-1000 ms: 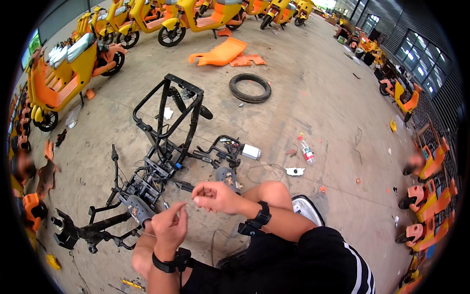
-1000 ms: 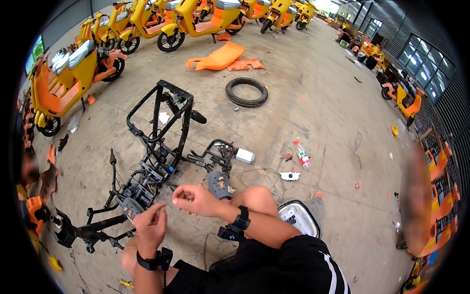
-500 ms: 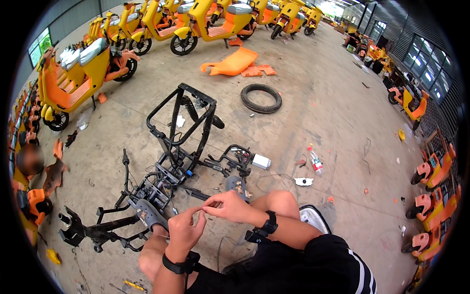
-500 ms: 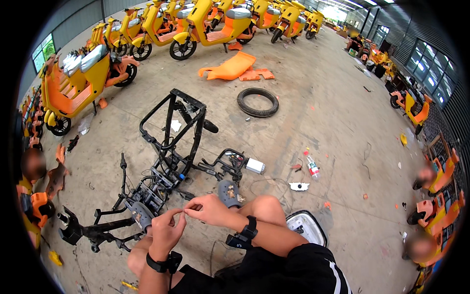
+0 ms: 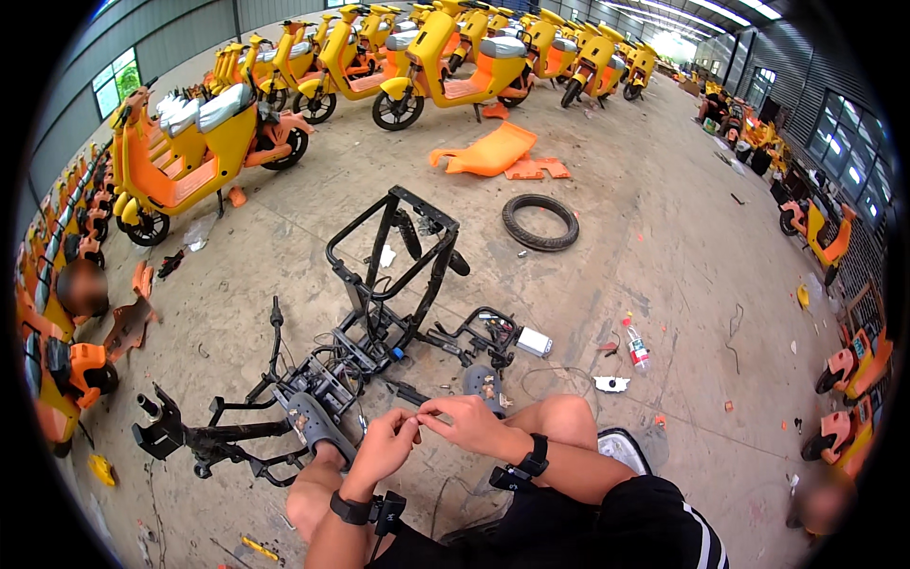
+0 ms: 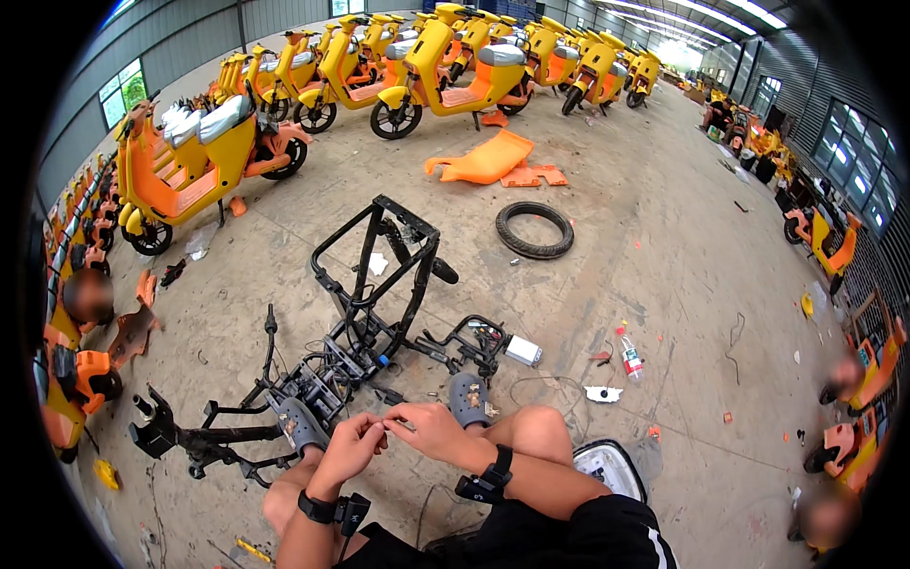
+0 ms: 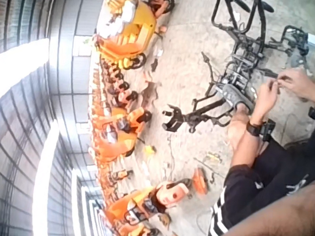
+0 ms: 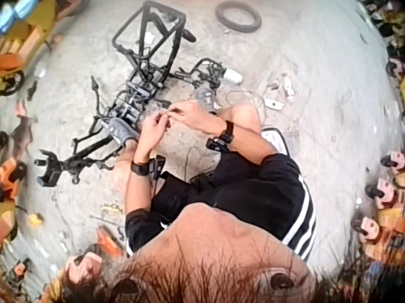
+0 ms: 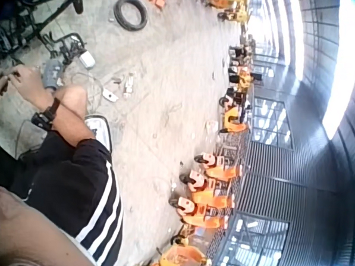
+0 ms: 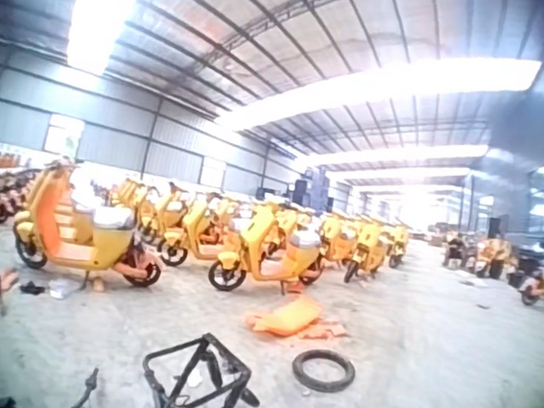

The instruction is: The person manipulates small electronic wires and connectors while sitting in a large warehouse environment with several vehicle frames.

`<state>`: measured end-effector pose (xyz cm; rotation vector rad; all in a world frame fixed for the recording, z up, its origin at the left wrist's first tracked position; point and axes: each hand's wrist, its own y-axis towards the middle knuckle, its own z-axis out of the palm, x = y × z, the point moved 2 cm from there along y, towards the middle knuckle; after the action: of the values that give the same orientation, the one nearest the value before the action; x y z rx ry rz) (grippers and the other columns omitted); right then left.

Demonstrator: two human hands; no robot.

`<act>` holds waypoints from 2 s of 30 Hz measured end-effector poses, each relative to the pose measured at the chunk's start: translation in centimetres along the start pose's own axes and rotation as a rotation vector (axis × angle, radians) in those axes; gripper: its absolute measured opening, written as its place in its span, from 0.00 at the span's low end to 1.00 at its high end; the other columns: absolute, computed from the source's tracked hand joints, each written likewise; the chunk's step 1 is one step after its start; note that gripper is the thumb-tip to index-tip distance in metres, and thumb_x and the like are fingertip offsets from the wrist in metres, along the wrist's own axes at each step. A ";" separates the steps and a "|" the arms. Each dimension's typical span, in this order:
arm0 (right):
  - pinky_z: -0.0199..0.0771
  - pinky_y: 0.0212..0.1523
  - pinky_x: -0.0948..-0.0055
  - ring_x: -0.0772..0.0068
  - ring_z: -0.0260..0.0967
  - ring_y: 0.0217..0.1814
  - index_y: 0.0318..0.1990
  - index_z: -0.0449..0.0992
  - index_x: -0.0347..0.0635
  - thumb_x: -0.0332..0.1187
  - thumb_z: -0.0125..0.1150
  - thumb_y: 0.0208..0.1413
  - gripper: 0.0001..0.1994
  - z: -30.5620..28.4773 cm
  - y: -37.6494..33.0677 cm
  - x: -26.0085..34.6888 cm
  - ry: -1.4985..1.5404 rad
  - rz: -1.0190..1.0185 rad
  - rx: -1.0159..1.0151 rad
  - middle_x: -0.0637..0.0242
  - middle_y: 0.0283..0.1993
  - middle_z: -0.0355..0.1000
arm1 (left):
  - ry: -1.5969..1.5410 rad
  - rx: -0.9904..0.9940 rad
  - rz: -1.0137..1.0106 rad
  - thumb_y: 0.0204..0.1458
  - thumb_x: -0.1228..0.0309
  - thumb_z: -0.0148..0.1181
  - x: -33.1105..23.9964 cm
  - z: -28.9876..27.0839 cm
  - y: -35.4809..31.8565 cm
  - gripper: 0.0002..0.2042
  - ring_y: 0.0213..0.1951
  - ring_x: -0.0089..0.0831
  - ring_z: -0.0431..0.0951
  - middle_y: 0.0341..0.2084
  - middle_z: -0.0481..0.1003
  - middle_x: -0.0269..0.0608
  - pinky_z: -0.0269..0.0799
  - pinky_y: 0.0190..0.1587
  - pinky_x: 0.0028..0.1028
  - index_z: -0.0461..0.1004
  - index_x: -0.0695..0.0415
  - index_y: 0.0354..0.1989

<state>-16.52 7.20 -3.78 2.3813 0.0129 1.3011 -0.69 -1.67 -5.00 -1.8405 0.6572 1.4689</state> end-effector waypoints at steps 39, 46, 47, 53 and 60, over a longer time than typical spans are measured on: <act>0.70 0.26 0.70 0.69 0.71 0.23 0.27 0.74 0.37 0.33 0.69 0.43 0.10 -2.0 1.1 -0.8 0.039 0.105 -0.135 0.60 0.23 0.72 | 0.574 -0.313 0.661 0.49 0.82 0.55 -4.3 2.3 -1.7 0.09 0.20 0.40 0.76 0.19 0.73 0.49 0.69 0.23 0.32 0.79 0.60 0.36; 0.68 0.25 0.68 0.68 0.72 0.22 0.25 0.75 0.36 0.34 0.64 0.50 0.10 -4.2 0.7 -3.9 0.194 0.385 -0.217 0.61 0.20 0.73 | 0.128 -0.497 0.294 0.60 0.76 0.57 -4.3 -1.5 -1.7 0.07 0.21 0.09 0.61 0.18 0.69 0.24 0.52 0.22 0.17 0.79 0.67 0.35; 0.69 0.25 0.67 0.65 0.72 0.22 0.26 0.75 0.36 0.34 0.64 0.50 0.10 -3.4 0.7 -3.7 0.131 0.351 -0.196 0.59 0.21 0.73 | 0.118 -0.497 0.303 0.60 0.76 0.57 -4.1 -1.6 -2.0 0.07 0.21 0.10 0.62 0.18 0.69 0.24 0.53 0.22 0.17 0.79 0.67 0.35; 0.75 0.32 0.63 0.55 0.76 0.29 0.32 0.79 0.41 0.37 0.65 0.49 0.09 -1.1 0.4 -3.6 -0.037 0.328 0.003 0.57 0.27 0.76 | 0.291 -0.396 0.278 0.53 0.74 0.64 -1.4 -1.6 -1.4 0.06 0.20 0.24 0.71 0.20 0.77 0.44 0.66 0.24 0.26 0.81 0.64 0.34; 0.75 0.51 0.61 0.54 0.76 0.48 0.47 0.80 0.40 0.34 0.67 0.53 0.14 -0.2 0.3 -1.4 -0.114 0.093 0.127 0.55 0.48 0.77 | 0.549 -0.228 0.357 0.49 0.71 0.64 -0.9 -0.4 -0.9 0.08 0.26 0.48 0.77 0.23 0.77 0.50 0.73 0.31 0.39 0.82 0.59 0.36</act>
<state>-17.48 6.73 -4.72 2.5888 -0.0514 1.2372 0.02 -1.44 -3.93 -2.4337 1.1702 1.2850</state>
